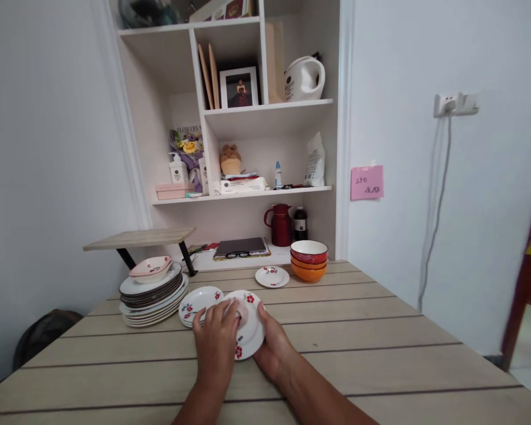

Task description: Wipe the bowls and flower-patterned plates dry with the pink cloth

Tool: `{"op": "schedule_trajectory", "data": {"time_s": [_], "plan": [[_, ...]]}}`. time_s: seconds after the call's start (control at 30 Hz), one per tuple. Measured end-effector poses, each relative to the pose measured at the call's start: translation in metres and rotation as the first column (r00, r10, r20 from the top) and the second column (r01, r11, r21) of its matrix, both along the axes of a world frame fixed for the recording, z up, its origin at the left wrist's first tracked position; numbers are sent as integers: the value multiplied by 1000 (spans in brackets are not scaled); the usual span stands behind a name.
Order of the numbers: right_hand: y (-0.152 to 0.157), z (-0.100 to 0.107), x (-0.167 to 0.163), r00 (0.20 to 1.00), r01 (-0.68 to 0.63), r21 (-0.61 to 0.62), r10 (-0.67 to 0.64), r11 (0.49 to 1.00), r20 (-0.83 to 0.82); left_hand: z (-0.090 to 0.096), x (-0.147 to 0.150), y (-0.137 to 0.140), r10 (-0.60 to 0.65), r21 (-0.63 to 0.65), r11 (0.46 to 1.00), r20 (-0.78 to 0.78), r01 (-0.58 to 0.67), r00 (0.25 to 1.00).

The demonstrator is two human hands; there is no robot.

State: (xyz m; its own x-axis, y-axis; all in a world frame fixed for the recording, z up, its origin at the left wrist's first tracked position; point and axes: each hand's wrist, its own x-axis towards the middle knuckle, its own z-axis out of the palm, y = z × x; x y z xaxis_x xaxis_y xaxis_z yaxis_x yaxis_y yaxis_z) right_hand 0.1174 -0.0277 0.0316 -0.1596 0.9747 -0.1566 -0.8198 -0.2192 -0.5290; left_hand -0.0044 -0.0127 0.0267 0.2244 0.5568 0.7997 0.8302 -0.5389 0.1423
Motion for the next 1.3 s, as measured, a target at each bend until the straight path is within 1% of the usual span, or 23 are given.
{"op": "schedule_trajectory", "data": {"time_s": [0.07,0.13,0.2,0.27,0.37,0.43,0.53,0.6,0.67,0.73,0.83,0.87,0.93,1.07,1.2,1.3], "plan": [[3,3,6,999,34,-42,-35,999,-10,2,-2,-5,48,-8,999,-35,-48,998],[5,7,15,998,59,-44,-60,997,-23,1,-1,-9,31,-10,999,-68,-31,997],[4,11,22,998,65,-27,-66,997,-17,-2,2,-12,-51,-3,999,-101,51,994],[2,13,24,998,53,-48,-52,997,25,-7,7,-11,-167,30,984,-154,174,974],[-3,11,14,995,13,-83,-5,996,96,-14,9,-4,-316,68,940,-195,334,929],[-5,9,5,995,-40,-53,45,998,90,-15,6,1,-363,72,923,-162,378,918],[-5,7,-3,997,-80,12,80,997,8,-13,2,5,-344,95,931,-99,353,934],[-4,7,-4,997,-72,28,73,997,-31,-11,2,5,-287,95,951,-71,293,955],[-2,6,-3,995,-83,22,84,996,-49,-7,3,3,-205,79,975,-62,209,977],[1,6,-2,992,-105,15,106,994,-61,-4,3,2,-102,93,990,-74,109,992],[3,7,-1,988,-127,45,130,991,-86,1,0,0,32,148,989,-110,-16,993],[4,7,0,988,-119,53,123,991,-90,2,-1,-1,55,149,988,-124,-36,991],[7,9,5,992,-89,51,93,995,-88,2,-2,-1,40,119,993,-174,-19,984],[9,12,17,998,-35,22,36,999,-55,-4,-1,0,-105,6,994,-275,111,956],[10,10,20,1000,-21,16,21,1000,-16,-6,-1,0,-211,-115,975,-200,191,957],[8,9,17,1000,-3,36,3,999,2,-4,-2,-2,-233,-207,957,-138,202,963]]}}
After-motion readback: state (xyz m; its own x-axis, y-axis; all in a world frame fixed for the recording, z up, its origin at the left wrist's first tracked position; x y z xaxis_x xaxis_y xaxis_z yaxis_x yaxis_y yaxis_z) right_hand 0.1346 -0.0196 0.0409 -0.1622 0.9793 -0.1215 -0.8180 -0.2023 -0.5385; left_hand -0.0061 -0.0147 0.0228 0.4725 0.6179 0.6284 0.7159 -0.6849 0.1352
